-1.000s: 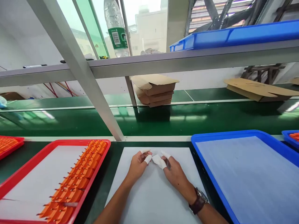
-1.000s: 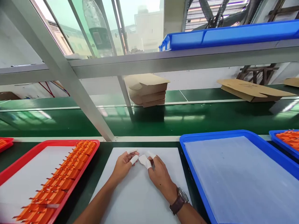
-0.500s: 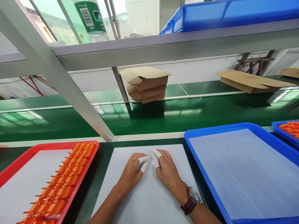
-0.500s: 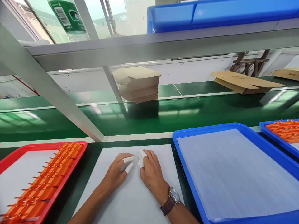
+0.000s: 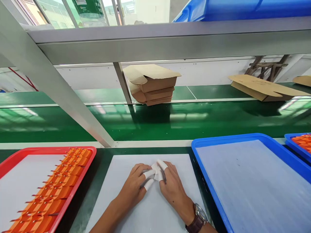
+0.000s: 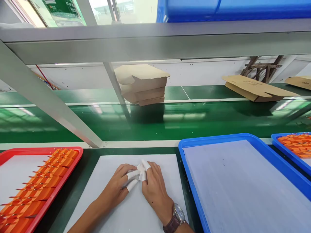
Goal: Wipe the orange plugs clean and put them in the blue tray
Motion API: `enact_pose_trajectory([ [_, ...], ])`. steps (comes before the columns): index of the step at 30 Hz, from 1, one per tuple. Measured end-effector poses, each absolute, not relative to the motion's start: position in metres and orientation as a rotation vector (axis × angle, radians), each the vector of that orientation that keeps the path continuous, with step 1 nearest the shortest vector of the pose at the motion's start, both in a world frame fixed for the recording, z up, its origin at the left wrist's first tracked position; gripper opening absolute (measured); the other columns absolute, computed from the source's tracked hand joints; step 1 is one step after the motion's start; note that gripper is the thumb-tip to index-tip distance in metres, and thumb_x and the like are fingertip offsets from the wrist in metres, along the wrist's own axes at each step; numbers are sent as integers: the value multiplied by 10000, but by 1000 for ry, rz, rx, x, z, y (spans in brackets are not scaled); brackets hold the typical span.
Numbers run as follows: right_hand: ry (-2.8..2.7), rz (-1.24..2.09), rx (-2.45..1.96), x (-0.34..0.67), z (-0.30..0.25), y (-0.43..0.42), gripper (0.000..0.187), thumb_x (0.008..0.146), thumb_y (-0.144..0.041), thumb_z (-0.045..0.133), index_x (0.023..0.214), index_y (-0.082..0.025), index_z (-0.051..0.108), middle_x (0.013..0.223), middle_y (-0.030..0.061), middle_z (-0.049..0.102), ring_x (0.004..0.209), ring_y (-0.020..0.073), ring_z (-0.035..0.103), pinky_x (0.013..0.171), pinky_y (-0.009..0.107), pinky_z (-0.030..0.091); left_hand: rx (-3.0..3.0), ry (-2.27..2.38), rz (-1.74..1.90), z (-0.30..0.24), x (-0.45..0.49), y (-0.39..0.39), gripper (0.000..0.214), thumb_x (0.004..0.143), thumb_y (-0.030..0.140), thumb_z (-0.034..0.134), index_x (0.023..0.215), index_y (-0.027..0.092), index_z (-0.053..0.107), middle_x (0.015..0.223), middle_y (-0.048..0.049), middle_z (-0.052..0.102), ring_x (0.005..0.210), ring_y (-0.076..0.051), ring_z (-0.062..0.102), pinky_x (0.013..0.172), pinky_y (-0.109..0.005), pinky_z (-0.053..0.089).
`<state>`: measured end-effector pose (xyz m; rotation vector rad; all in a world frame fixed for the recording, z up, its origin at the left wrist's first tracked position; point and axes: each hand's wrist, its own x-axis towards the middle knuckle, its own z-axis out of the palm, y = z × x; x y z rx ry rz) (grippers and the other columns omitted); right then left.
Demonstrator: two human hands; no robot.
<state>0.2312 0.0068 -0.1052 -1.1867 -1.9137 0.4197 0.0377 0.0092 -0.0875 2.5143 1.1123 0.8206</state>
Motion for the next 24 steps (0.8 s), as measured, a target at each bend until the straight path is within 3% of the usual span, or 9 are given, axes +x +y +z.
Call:
enact_pose_trajectory([
  [4, -1941, 346, -1314, 233, -107, 10, 533, 713, -3, 453, 1203, -203, 515, 1194, 128, 579, 1121, 311, 495, 903, 516, 459, 2527, 1150, 761, -88, 37, 8, 272, 856, 62, 549, 1058, 234, 608, 1258, -94, 560, 1142, -270, 513, 947, -466, 486],
  [14, -1970, 532, -1307, 230, -103, 8, 448, 779, -84, 491, 1212, -193, 528, 1036, 68, 631, 977, 256, 556, 858, 424, 455, 2391, 1201, 975, -93, 41, 4, 277, 866, 52, 513, 1084, 215, 563, 1199, -95, 567, 1089, -238, 531, 897, -426, 507],
  [19, -1867, 577, -1284, 229, -107, 9, 387, 804, -90, 438, 1146, -189, 589, 980, 58, 658, 947, 234, 590, 872, 393, 489, 2450, 1197, 1010, -90, 44, 3, 192, 870, 49, 484, 920, 200, 592, 1120, -80, 633, 1022, -239, 548, 851, -439, 506],
  [24, -1846, 615, -1332, 229, -113, 13, 301, 767, -118, 510, 1032, -192, 633, 896, 47, 662, 873, 233, 605, 810, 385, 522, 2376, 1147, 1021, -88, 43, 4, 291, 843, 33, 476, 1007, 222, 624, 1041, -62, 671, 987, -231, 566, 845, -434, 500],
])
